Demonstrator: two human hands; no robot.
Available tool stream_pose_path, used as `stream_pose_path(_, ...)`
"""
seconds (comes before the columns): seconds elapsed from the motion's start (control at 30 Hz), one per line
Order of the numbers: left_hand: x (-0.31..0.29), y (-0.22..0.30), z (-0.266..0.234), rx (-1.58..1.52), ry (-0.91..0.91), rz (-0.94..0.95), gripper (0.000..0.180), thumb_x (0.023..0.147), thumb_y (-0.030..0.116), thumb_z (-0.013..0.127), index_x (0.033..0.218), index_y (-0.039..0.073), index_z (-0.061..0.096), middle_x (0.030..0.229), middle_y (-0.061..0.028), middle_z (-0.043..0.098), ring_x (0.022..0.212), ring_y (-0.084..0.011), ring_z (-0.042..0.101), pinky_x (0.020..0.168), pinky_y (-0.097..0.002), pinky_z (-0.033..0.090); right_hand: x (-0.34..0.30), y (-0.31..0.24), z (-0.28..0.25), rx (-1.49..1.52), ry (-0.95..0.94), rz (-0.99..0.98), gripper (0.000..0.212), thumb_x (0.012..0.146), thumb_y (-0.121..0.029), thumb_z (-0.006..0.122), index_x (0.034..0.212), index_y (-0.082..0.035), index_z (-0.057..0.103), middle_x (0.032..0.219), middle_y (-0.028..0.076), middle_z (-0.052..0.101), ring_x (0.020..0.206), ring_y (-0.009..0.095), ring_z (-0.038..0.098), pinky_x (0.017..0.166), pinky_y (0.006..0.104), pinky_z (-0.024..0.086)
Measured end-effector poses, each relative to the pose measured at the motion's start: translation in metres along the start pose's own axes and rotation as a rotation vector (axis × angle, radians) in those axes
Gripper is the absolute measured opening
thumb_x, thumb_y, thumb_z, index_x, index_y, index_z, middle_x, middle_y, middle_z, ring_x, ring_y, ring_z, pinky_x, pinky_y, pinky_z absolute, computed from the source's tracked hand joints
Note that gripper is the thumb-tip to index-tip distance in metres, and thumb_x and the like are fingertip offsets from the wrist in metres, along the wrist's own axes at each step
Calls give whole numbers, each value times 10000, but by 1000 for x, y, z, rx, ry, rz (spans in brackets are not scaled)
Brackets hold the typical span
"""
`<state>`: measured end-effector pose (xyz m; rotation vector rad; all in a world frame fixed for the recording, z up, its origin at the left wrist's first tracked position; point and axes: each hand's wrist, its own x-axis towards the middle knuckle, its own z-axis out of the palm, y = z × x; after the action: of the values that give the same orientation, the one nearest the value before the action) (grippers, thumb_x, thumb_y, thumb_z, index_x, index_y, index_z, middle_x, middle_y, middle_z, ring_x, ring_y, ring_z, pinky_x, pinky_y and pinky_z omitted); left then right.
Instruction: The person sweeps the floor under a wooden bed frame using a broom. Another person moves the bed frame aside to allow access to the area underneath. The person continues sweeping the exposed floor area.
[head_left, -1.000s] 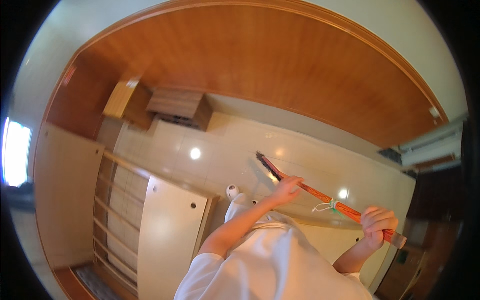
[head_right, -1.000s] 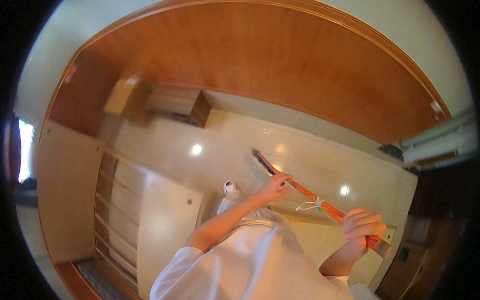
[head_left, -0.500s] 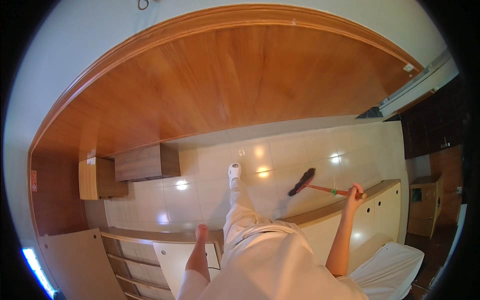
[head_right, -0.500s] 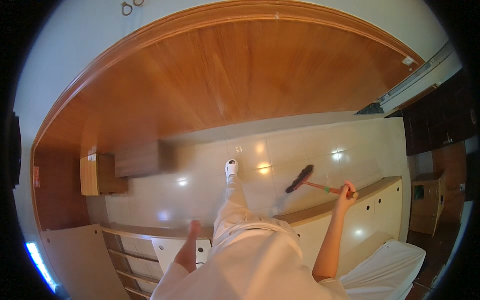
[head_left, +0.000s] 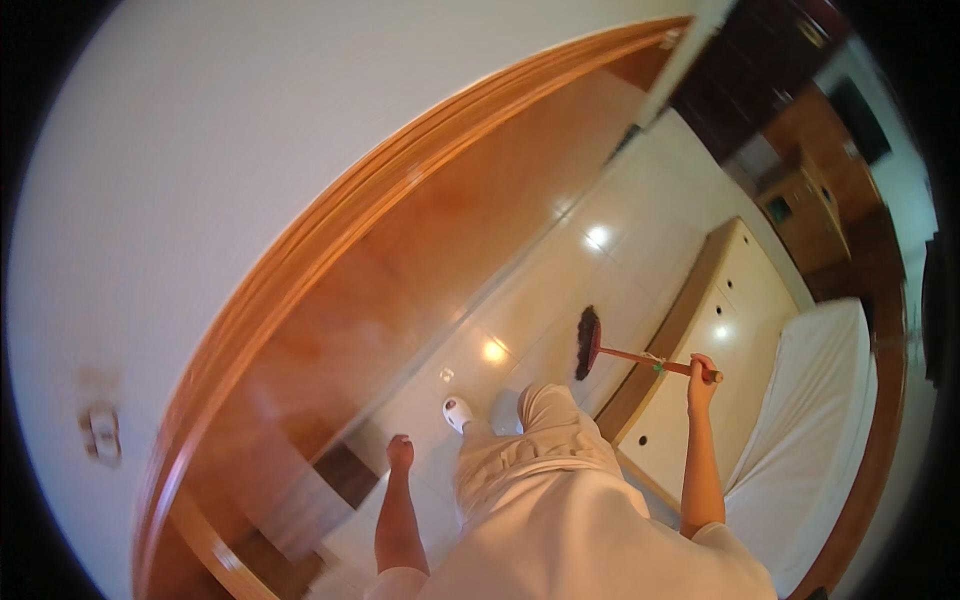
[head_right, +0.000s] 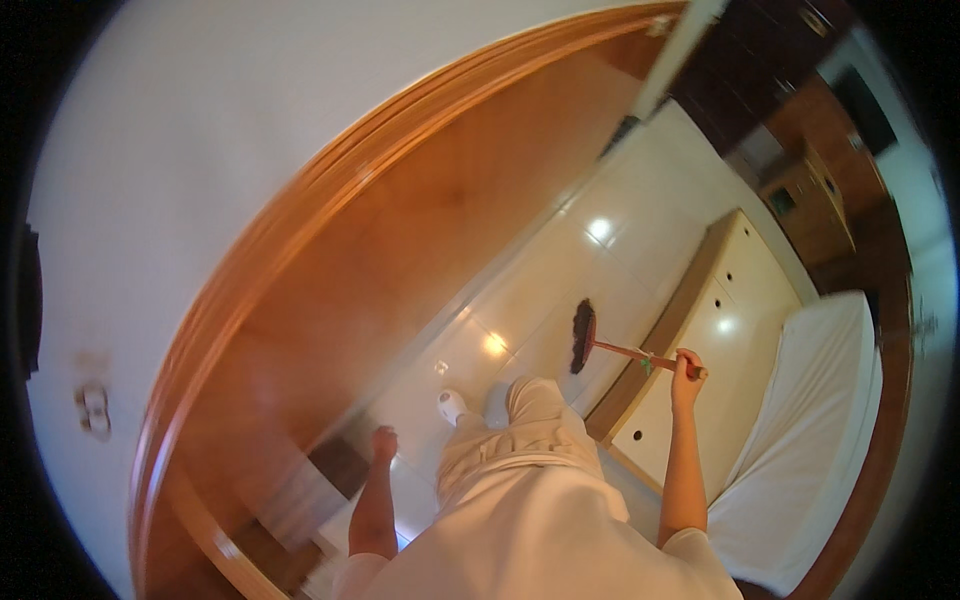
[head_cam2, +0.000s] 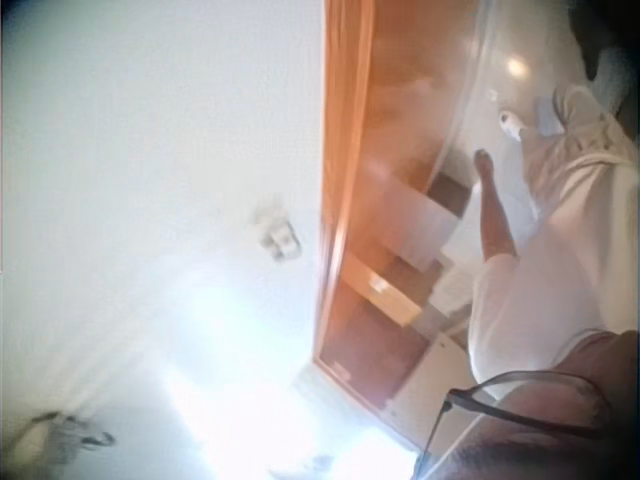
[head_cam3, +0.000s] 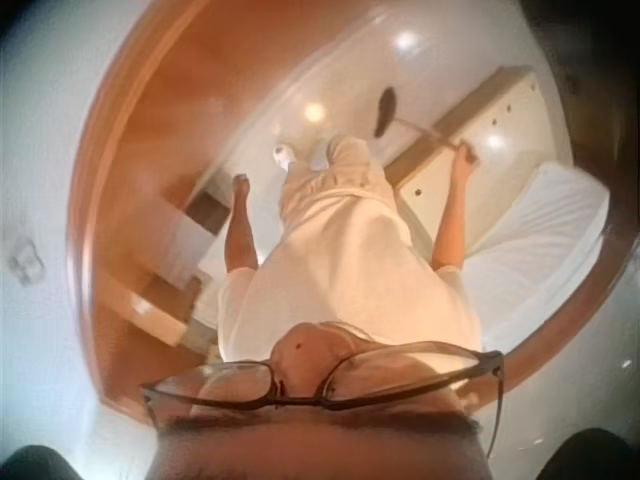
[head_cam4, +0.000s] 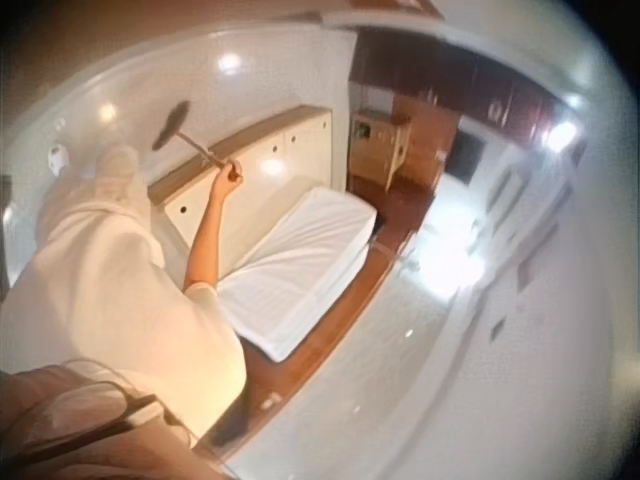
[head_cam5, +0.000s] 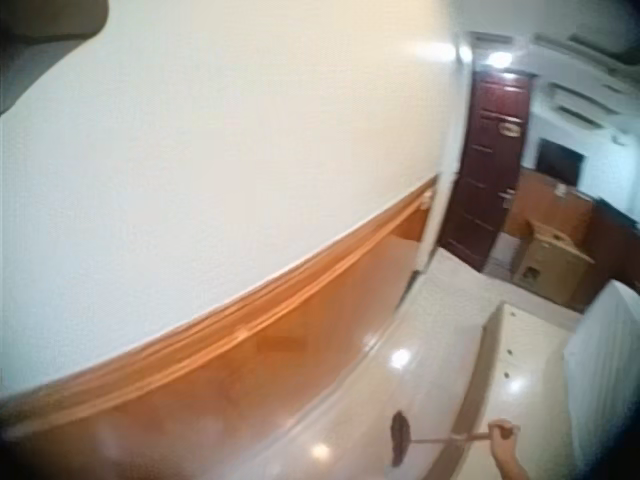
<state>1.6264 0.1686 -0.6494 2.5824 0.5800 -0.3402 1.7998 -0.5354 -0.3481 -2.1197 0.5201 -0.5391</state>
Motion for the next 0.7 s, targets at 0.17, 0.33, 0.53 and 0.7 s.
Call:
stream_pose_path(0.17,189,163,-82,-279,-264,170,134,871,137,632,965,63,695,845,-116,721,802,-245,706,753,-365,550,-23,80,-45,409,612,482,118,943,-121,560,924,-51,653,841,38,613,784,121,585,712,268,486)
stream_pose_path(0.33,221,305,-55,-185,-369,423,135,924,114,576,932,39,688,738,-95,693,678,-185,676,644,-330,524,-37,149,-78,328,840,429,90,918,-83,553,878,-62,631,790,18,605,687,108,559,616,246,458)
stream_pose_path(0.53,225,356,16,-98,-449,348,187,939,125,543,934,29,704,760,-124,704,715,-222,688,666,-368,537,70,140,-55,302,881,299,107,896,-39,540,828,-72,615,749,6,586,632,97,551,544,261,442)
stream_pose_path(0.7,252,419,42,-204,-370,436,177,936,119,548,918,27,698,849,-159,716,759,-222,687,697,-369,541,78,115,-52,331,951,315,140,915,-15,524,805,-34,608,710,21,553,558,99,554,500,257,436)
